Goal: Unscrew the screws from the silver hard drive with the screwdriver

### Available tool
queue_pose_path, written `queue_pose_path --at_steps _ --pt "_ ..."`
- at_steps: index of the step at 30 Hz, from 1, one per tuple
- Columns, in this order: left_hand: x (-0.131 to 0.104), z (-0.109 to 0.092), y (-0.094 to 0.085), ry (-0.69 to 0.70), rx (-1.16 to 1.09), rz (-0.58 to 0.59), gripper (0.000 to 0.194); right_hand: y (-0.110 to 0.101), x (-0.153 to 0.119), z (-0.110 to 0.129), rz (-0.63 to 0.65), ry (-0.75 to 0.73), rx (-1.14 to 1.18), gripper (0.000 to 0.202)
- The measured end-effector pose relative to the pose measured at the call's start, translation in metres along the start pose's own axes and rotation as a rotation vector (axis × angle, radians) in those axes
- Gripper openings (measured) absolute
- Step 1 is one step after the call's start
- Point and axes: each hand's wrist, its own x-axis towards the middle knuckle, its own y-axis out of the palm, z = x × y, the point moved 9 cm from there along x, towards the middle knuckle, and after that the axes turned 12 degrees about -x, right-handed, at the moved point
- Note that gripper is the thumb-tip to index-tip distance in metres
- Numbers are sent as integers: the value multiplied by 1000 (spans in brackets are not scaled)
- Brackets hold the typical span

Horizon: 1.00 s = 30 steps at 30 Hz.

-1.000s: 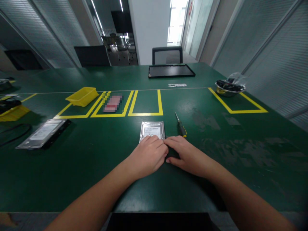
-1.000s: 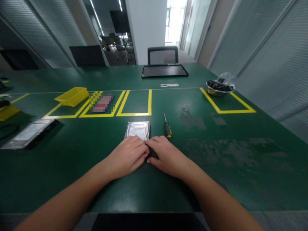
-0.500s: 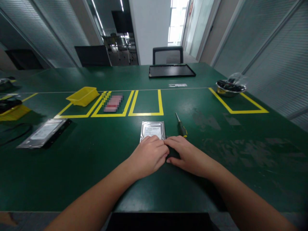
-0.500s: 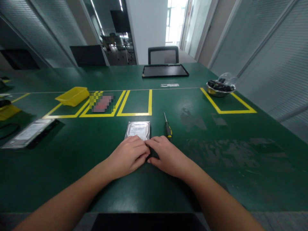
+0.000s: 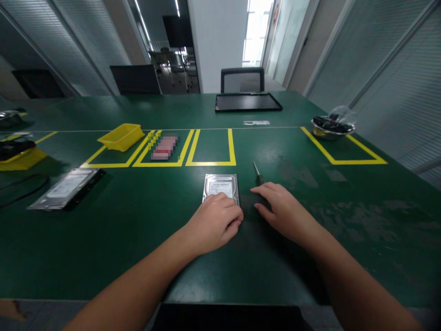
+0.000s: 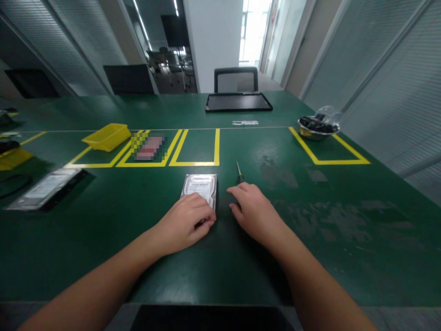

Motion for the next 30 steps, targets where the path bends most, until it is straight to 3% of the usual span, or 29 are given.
queue_pose_path --at_steps 4,8,30 --pt "0 1 -1 -12 -17 -12 7 0 1 -16 -24 152 -266 32" --pt "0 1 -2 -22 -19 -31 5 3 1 -25 2 236 -391 34" --pt "1 -3 2 -32 77 1 8 11 3 -25 37 230 -415 38"
